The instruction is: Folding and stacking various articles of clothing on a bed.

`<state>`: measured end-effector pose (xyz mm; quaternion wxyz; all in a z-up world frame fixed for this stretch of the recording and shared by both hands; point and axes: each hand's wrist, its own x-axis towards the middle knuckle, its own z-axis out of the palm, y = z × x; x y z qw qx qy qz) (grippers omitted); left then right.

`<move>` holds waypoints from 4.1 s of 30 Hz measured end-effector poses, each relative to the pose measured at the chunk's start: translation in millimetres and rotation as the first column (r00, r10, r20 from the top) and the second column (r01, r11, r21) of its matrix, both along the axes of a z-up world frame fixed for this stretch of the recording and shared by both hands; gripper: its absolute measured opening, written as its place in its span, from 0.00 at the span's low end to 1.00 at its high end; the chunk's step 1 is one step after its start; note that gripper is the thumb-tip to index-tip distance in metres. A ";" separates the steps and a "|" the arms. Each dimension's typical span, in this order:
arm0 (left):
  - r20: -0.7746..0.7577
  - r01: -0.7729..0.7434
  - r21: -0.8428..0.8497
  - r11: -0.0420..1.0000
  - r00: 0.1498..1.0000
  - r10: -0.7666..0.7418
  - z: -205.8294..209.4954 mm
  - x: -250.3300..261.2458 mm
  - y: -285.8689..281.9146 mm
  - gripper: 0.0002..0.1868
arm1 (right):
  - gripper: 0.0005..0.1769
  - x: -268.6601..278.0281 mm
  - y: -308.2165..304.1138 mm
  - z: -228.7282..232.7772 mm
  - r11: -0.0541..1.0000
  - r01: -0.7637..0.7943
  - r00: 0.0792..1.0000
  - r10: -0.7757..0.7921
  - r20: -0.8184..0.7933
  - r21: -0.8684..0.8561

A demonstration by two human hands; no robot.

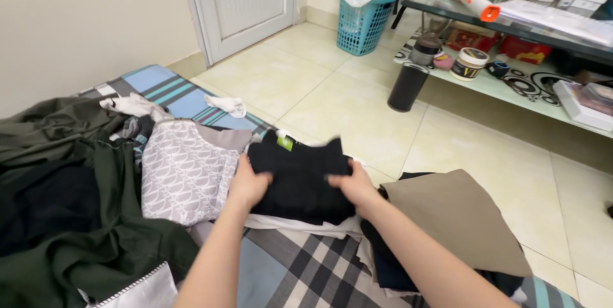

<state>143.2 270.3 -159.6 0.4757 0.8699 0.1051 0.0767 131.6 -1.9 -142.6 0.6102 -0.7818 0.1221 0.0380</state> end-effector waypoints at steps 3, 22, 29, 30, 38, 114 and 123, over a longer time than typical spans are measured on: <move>0.039 -0.134 0.015 0.991 0.990 0.133 -31.9 -11.1 -12.6 0.52 | 0.45 -15.3 9.8 6.9 0.951 0.040 0.999 -0.048 -0.018 -0.306; 0.090 0.389 0.072 0.918 0.914 -0.394 78.6 -85.0 -172.6 0.16 | 0.39 -142.9 -123.0 140.2 0.551 -0.356 0.808 0.587 0.047 -0.755; -0.457 0.404 -0.313 0.859 0.729 -0.509 94.5 -117.6 -212.8 0.34 | 0.55 -173.0 -154.0 131.5 0.424 -0.477 0.721 0.690 -0.066 -0.770; -0.469 0.352 -0.309 0.884 0.752 -0.463 93.5 -118.3 -216.4 0.32 | 0.52 -169.4 -160.0 125.4 0.422 -0.512 0.714 0.694 -0.098 -0.748; -0.335 0.102 -0.528 0.843 0.887 -0.317 89.0 -96.8 -253.8 0.13 | 0.31 -152.6 -179.6 100.1 0.747 -0.415 0.867 0.498 0.023 -0.519; -0.030 0.007 -0.014 1.000 1.000 -0.007 -18.6 -20.4 -5.9 0.50 | 0.49 7.8 2.3 -13.9 0.998 0.036 0.999 -0.037 -0.014 -0.049; 0.048 -0.218 0.571 0.791 0.971 0.233 69.4 -74.9 -73.0 0.48 | 0.52 -21.6 -2.9 73.2 0.976 -0.133 0.988 0.116 -0.105 -0.172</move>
